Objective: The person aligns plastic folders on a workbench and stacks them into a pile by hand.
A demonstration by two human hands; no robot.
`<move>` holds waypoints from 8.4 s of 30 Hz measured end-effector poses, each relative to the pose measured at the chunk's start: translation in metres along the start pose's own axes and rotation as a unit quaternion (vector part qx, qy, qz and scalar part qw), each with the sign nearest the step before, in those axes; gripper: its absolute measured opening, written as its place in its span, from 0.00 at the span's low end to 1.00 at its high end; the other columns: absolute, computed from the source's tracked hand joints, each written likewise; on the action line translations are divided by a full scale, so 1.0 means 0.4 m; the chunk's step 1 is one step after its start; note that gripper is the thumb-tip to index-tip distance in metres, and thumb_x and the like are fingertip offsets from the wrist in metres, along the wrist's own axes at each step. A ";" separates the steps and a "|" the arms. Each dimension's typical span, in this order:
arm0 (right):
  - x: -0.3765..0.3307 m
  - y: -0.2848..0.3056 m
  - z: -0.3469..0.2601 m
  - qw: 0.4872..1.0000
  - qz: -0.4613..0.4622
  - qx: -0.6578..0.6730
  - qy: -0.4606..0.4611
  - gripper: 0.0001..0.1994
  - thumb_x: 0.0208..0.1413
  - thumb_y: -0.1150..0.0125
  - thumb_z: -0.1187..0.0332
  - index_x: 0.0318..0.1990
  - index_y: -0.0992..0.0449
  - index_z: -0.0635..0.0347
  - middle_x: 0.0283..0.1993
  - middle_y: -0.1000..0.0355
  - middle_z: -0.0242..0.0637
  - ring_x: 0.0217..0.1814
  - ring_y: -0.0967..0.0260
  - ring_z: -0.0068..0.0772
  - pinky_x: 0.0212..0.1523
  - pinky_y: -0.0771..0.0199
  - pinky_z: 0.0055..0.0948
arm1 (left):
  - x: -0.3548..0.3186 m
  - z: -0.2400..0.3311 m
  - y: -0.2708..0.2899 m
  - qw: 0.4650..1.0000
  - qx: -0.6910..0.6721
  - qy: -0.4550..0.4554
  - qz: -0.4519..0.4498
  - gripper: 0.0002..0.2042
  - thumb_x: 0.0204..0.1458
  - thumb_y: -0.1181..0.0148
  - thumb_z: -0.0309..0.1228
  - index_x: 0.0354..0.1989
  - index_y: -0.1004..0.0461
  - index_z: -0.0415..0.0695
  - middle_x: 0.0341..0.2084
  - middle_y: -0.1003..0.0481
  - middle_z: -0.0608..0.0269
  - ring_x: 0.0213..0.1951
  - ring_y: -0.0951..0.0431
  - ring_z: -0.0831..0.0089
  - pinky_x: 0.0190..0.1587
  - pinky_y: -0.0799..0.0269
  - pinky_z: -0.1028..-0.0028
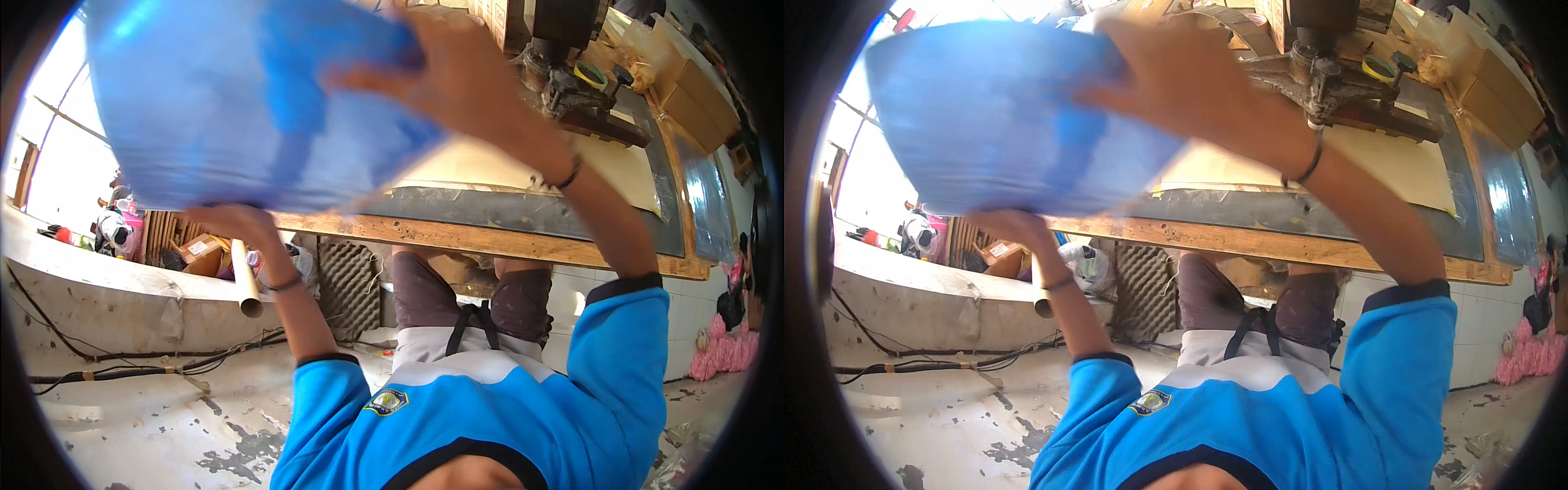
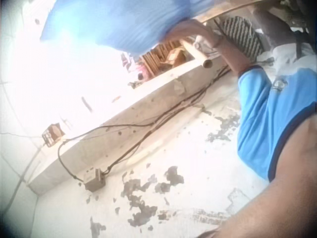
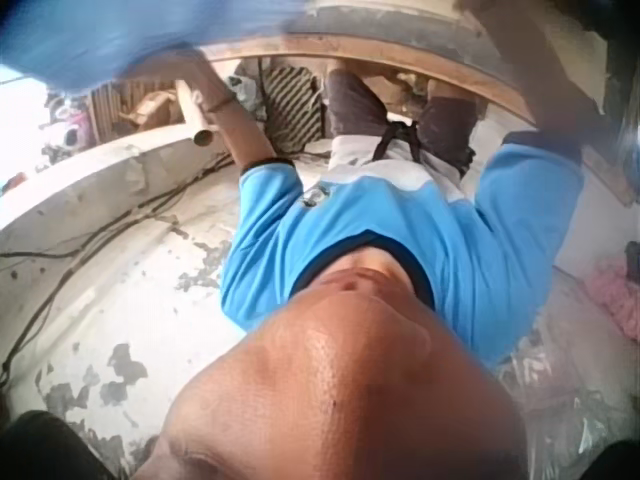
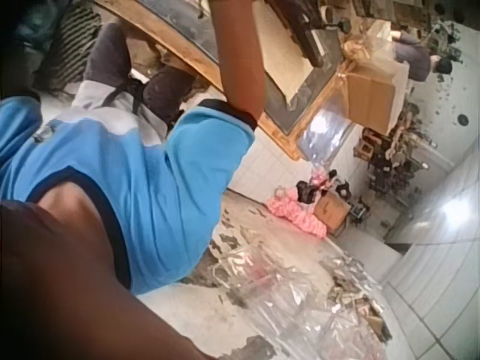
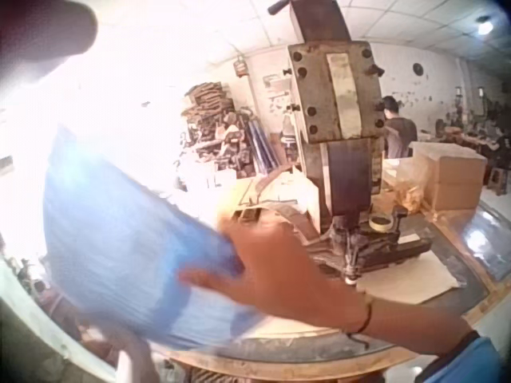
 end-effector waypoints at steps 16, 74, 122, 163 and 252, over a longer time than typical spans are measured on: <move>-0.065 -0.040 0.059 0.998 0.024 0.050 -0.001 0.35 0.49 0.27 0.41 0.50 0.21 0.67 0.24 0.23 0.37 0.19 0.28 0.24 0.22 0.28 0.25 | -0.025 0.000 -0.038 0.999 0.017 0.030 -0.029 0.38 0.68 0.77 0.60 0.65 0.41 0.35 0.61 0.35 0.46 0.62 0.34 0.56 0.67 0.35 0.55; 0.212 -0.958 0.296 0.914 -0.241 0.211 -0.248 0.13 0.56 0.37 0.65 0.43 0.19 0.66 0.34 0.20 0.40 0.28 0.27 0.28 0.28 0.27 0.29 | -0.315 -0.074 -0.099 0.811 -0.228 0.393 -0.368 0.16 0.61 0.41 0.23 0.57 0.29 0.31 0.38 0.20 0.54 0.38 0.17 0.70 0.42 0.21 0.73; 0.041 -0.888 0.297 0.964 -0.074 0.200 -0.158 0.15 0.59 0.48 0.75 0.49 0.19 0.60 0.47 0.23 0.56 0.51 0.24 0.57 0.55 0.24 0.44 | -0.092 -0.470 -0.536 0.756 0.231 -0.142 -0.596 0.16 0.57 0.38 0.38 0.48 0.18 0.40 0.49 0.21 0.50 0.54 0.23 0.54 0.59 0.31 0.62; 0.036 -0.935 0.340 0.915 -0.155 0.210 -0.307 0.10 0.57 0.33 0.59 0.41 0.13 0.50 0.37 0.18 0.44 0.43 0.19 0.43 0.48 0.20 0.36 | -0.059 -0.582 -0.538 0.791 0.211 0.014 -0.574 0.19 0.48 0.26 0.42 0.45 0.15 0.43 0.43 0.17 0.63 0.28 0.21 0.78 0.34 0.25 0.75; 0.034 -0.946 0.302 0.721 -0.134 0.608 -0.305 0.15 0.65 0.39 0.67 0.53 0.22 0.69 0.47 0.20 0.42 0.43 0.19 0.28 0.47 0.17 0.23 | -0.039 -0.541 -0.534 0.818 0.062 0.155 -0.551 0.21 0.60 0.34 0.39 0.55 0.22 0.37 0.42 0.18 0.60 0.44 0.21 0.76 0.49 0.25 0.75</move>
Point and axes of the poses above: each hand's wrist, its own x-axis towards the middle knuckle, its own y-axis out of the back of the hand, z = x × y, the point moved 9 cm from there along x, towards the middle knuckle
